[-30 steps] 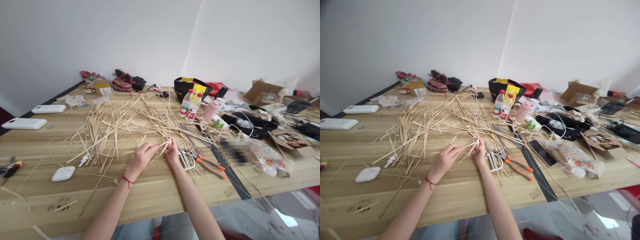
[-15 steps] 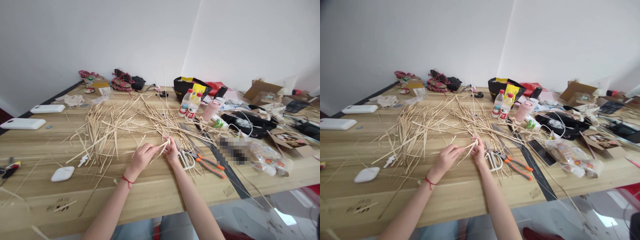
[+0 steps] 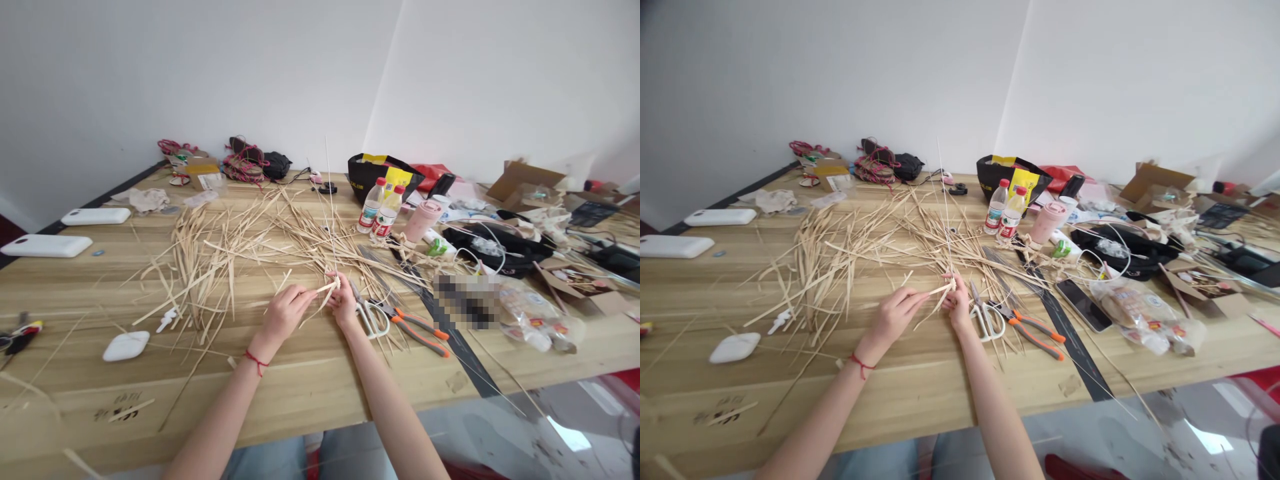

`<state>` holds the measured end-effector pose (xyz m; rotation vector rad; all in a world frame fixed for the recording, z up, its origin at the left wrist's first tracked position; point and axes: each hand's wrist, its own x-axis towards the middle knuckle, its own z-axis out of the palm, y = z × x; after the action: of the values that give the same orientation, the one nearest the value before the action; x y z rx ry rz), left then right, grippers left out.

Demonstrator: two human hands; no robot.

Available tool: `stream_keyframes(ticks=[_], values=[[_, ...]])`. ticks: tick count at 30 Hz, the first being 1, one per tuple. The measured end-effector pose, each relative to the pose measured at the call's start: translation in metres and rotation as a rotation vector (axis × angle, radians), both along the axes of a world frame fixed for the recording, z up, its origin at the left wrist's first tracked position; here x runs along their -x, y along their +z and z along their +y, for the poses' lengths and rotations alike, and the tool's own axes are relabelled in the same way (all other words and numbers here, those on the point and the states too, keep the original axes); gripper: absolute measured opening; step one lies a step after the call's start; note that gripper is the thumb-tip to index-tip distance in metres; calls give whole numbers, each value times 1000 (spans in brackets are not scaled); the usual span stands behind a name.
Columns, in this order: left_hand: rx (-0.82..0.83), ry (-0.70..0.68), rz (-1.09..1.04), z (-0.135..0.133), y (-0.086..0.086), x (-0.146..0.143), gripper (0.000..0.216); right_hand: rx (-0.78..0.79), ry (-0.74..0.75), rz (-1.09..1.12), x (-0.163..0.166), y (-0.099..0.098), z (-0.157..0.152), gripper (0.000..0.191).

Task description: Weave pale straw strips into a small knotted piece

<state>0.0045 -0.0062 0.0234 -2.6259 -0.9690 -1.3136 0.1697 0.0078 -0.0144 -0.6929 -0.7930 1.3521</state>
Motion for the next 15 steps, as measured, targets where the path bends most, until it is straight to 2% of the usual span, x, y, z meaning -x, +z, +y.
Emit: stream_keyframes(ticks=[15], values=[[44,8,80,-5,2,-1,17,-12,-15,-68,3,4,-3,41]])
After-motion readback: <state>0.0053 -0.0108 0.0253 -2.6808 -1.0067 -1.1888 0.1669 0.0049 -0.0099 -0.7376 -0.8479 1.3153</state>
